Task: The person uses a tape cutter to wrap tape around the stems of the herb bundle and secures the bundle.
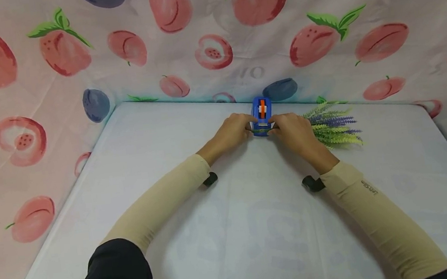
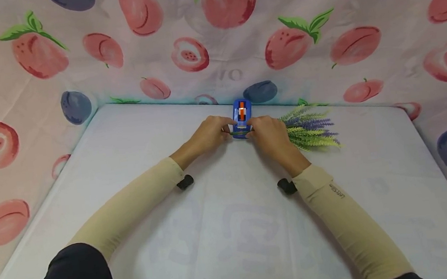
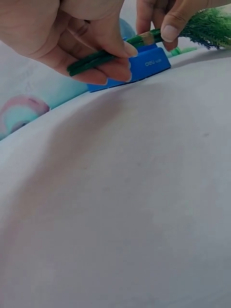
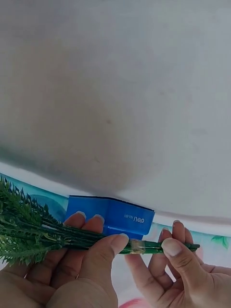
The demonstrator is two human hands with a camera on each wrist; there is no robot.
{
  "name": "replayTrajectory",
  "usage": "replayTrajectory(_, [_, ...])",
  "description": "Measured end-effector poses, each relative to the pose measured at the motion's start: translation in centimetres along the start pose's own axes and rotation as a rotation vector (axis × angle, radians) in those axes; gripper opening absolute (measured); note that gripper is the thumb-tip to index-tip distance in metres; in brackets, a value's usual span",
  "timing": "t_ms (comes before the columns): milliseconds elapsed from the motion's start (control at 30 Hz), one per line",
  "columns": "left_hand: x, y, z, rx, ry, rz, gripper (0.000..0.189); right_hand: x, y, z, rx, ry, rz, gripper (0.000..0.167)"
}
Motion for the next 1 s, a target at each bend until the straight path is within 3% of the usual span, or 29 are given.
replayTrajectory(500, [-0.36, -0.37, -0.15, 0.059, 0.028, 0.006, 0.038, -0.36, 0.36, 0.33, -0.012, -0.008, 0.02, 0.03])
replayTrajectory(1000, [-0.66, -0.54, 0.05, 0.033, 0.025, 0.008, 0.037, -0.64, 0.54, 0.73, -0.071, 0.014, 0.04, 0.027])
Point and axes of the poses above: each hand's wrist, its own x-axis away from the middle knuckle, its own y-axis out of the palm, z = x × y, the point moved 3 cm from there along -x, towards the middle knuckle, and after that the axes turned 9 degrees about x, right-handed, at the moved point
